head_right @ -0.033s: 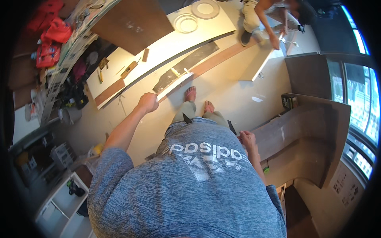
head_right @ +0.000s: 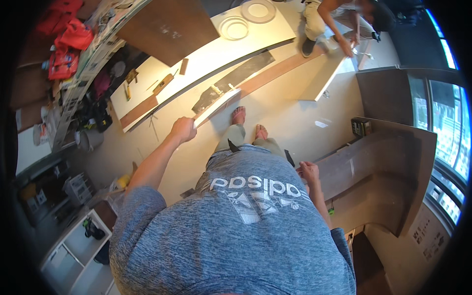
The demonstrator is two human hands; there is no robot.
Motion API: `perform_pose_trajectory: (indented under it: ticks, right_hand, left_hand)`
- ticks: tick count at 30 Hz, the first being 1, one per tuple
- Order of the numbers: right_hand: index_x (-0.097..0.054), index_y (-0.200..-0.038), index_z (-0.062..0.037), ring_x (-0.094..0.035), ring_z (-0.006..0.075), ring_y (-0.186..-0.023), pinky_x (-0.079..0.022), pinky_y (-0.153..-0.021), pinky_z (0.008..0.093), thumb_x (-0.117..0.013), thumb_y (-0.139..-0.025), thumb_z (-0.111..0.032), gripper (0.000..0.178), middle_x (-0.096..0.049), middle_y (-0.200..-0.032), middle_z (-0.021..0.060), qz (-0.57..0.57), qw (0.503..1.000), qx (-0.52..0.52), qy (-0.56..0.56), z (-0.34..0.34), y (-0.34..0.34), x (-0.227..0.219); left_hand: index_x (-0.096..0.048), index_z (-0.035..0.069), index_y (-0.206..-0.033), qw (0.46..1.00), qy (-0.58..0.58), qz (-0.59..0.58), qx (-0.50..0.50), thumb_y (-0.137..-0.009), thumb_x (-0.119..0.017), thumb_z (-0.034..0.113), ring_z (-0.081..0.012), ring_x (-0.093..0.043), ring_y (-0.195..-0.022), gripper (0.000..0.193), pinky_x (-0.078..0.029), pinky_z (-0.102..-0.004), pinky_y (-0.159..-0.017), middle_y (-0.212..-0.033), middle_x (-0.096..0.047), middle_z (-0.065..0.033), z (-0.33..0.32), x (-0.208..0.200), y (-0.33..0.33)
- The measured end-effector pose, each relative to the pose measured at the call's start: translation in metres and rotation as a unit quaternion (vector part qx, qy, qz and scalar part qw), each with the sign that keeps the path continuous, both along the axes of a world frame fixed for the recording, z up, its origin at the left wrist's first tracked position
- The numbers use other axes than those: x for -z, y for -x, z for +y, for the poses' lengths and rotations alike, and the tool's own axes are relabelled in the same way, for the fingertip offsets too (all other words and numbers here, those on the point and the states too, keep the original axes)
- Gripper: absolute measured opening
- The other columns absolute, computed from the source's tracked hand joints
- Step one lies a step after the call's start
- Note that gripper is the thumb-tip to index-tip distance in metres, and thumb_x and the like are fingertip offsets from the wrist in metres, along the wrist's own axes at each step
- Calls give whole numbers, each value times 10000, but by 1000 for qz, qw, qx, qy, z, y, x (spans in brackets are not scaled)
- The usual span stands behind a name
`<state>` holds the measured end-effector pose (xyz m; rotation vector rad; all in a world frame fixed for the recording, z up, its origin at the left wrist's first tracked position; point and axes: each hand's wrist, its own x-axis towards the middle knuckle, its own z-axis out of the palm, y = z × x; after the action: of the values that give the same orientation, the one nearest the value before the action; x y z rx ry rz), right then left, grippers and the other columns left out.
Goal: The person handles white cabinet doors and panels, repeatedly lifting them to fit into an overhead cabinet frame. They align the doors with hinges and adjust their position multiple times. Another person is visible in the background working on the floor.
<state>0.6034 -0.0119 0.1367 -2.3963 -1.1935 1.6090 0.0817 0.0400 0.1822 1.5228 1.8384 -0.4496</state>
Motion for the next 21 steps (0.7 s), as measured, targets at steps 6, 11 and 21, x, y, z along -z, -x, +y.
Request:
perform_pose_trajectory:
  ticks: [6, 11, 21]
  right_hand:
    - [-663, -964, 0, -602, 139, -536, -489, -483, 272, -599, -848, -211, 249, -674, -697, 98, 12, 998, 10, 63, 20, -40, 35]
    - [-662, -965, -14, -595, 145, -527, -488, -477, 277, -587, -844, -185, 222, -675, -699, 100, -6, 994, -49, 96, 40, -62, 53]
    - [-656, -911, -4, -572, 140, -491, -452, -422, 265, -566, -831, -173, 208, -662, -675, 104, -11, 982, -174, 67, 113, 3, 41]
  left_hand:
    - [-671, -44, -795, 975, -23, 33, -219, -704, -661, 222, -364, -657, -740, 281, -518, -420, -690, -756, -651, -248, -108, -68, -24]
    - [-665, -57, -747, 923, -35, 21, -382, -679, -693, 213, -333, -655, -685, 280, -517, -405, -659, -728, -651, -235, -183, -84, -42]
    - [-665, -82, -765, 773, -45, -17, -632, -624, -704, 176, -314, -676, -703, 296, -519, -392, -660, -730, -661, -237, -307, -81, -76]
